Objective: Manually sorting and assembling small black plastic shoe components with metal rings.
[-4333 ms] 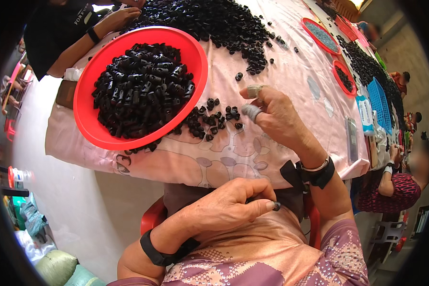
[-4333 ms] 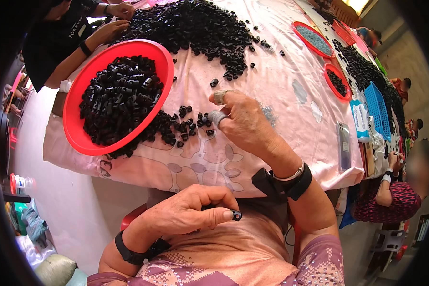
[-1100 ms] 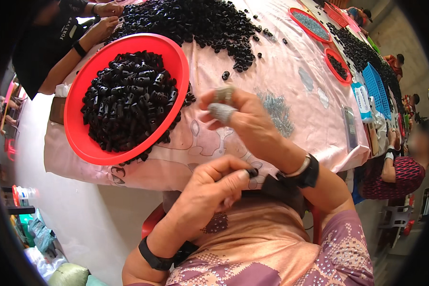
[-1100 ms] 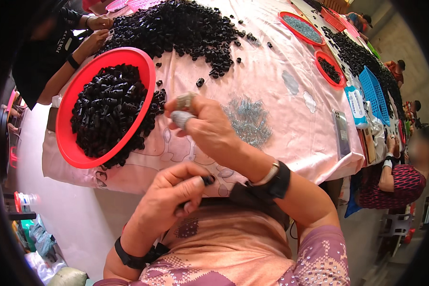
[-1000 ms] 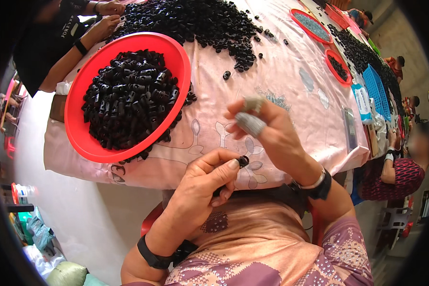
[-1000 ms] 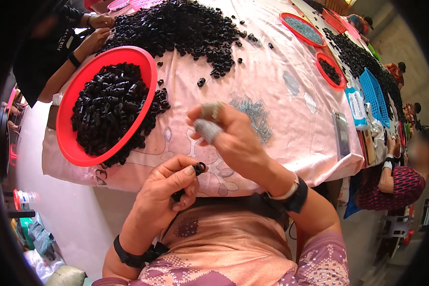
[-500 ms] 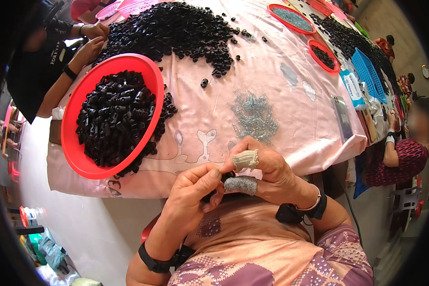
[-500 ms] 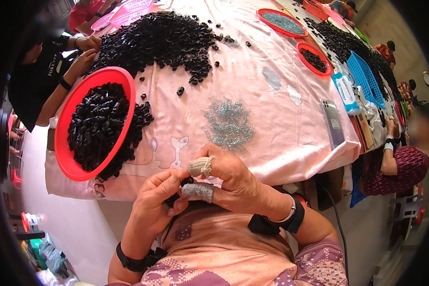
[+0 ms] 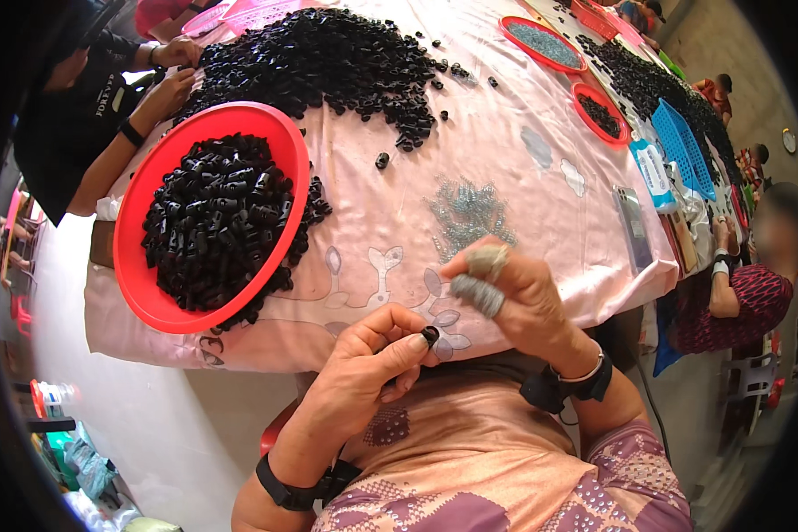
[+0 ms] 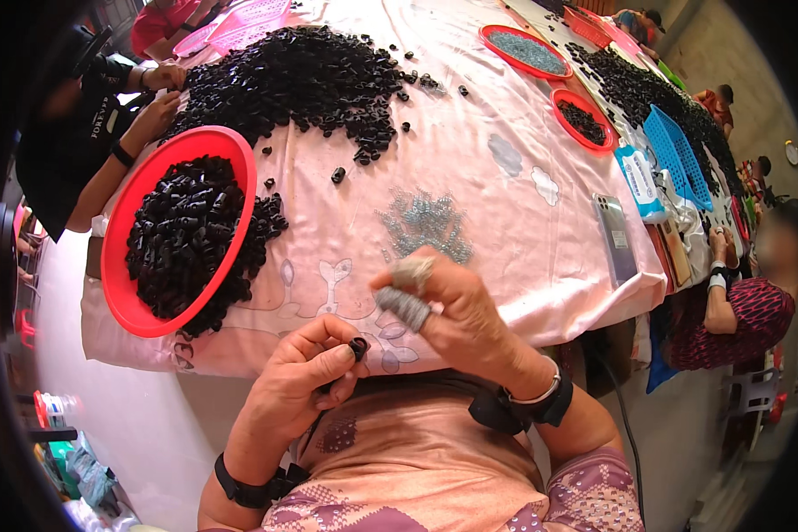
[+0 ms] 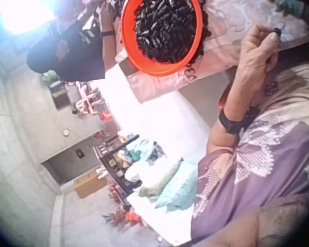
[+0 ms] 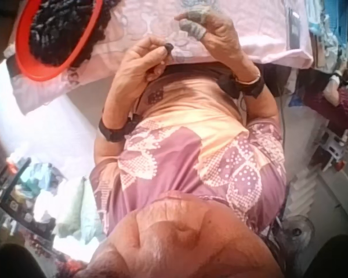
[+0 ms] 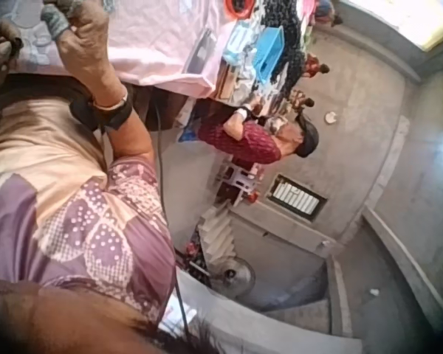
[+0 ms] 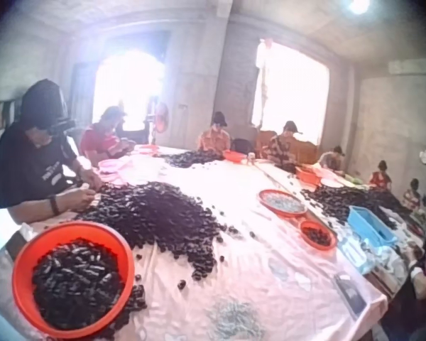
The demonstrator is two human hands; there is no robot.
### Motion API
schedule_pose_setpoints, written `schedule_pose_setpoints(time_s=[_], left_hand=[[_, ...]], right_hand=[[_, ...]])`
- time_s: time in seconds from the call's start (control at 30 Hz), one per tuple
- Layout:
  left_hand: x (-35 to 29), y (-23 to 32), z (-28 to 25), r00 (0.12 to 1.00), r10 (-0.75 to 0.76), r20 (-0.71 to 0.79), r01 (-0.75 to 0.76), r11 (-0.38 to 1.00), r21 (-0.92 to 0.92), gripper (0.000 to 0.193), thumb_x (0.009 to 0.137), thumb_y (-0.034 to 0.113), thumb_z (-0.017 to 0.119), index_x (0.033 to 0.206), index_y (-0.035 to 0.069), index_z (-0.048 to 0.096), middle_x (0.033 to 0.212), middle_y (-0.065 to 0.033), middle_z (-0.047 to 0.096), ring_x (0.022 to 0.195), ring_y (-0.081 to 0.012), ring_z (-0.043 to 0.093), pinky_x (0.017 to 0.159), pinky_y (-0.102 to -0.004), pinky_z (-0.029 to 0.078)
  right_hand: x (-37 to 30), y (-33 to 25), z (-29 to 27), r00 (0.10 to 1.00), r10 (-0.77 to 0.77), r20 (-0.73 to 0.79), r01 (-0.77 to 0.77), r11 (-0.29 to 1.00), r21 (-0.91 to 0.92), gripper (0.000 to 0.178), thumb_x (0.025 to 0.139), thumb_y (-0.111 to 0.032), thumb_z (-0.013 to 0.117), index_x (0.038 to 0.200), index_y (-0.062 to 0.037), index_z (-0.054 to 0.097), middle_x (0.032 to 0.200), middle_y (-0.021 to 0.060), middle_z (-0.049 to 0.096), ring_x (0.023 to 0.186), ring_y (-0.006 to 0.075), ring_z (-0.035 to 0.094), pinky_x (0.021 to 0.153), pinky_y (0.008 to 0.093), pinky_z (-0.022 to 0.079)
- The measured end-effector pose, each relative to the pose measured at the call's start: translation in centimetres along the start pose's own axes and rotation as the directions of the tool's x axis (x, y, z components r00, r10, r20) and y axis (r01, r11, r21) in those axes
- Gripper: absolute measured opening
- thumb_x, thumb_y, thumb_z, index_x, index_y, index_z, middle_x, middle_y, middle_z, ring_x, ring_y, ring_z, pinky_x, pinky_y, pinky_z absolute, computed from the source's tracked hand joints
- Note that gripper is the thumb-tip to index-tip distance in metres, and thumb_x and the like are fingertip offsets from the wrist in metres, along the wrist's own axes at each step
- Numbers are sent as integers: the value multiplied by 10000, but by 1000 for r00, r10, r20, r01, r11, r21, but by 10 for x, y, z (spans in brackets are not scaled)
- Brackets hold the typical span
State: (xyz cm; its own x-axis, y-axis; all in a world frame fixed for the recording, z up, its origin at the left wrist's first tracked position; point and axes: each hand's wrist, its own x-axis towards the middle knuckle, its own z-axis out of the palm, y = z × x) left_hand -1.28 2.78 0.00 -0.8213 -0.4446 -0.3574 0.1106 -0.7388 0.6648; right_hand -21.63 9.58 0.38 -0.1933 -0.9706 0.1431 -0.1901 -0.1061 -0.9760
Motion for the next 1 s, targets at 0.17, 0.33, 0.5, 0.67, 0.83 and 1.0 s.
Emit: schedule_pose_setpoints(time_s=[0.17,0.33,0.5,0.67,0.83,1.0], left_hand=[[-2,1,-2,999,-8,-38,9,1000,10,131,938,129,629,995,23,577,797,-70,636,559,-58,500,439,-175,301],[-2,2,-3,1000,-17,1,17,999,50,158,945,177,639,1028,49,600,820,-29,648,583,-24,477,473,-164,332],[-1,3,-2,999,-29,-23,30,998,49,156,945,183,640,1028,57,602,819,-21,650,582,-19,472,478,-162,330],[-3,3,-4,999,-24,-42,26,998,50,157,944,189,641,1025,60,602,816,-16,649,583,-16,470,481,-163,331],[-3,3,-3,999,-21,-26,23,997,71,164,947,195,637,1024,56,598,812,-20,645,588,-16,469,481,-167,331],[-2,2,-2,999,-17,-49,20,997,71,155,943,176,635,1008,40,595,806,-42,644,586,-28,485,468,-167,324]], right_hand=[[26,-13,-10,999,11,-47,-29,913,-408,117,870,-58,664,974,-14,690,871,104,608,760,182,599,687,282,474],[72,5,-20,975,-219,34,165,618,-769,190,811,-53,592,967,-39,700,892,187,620,844,363,607,742,431,491],[94,24,-13,953,-250,170,258,381,-888,190,820,-24,648,1004,-32,698,866,153,662,788,301,644,705,360,511],[96,16,4,974,-135,183,214,813,-541,167,880,-43,654,1041,-32,698,906,130,714,841,204,680,746,306,521],[92,18,-5,993,-78,85,112,824,-556,172,870,-38,661,1037,-12,692,908,132,704,829,187,676,721,300,520],[85,11,11,928,-280,245,370,632,-681,158,830,-79,706,984,-41,696,869,120,677,812,260,664,711,351,525]])
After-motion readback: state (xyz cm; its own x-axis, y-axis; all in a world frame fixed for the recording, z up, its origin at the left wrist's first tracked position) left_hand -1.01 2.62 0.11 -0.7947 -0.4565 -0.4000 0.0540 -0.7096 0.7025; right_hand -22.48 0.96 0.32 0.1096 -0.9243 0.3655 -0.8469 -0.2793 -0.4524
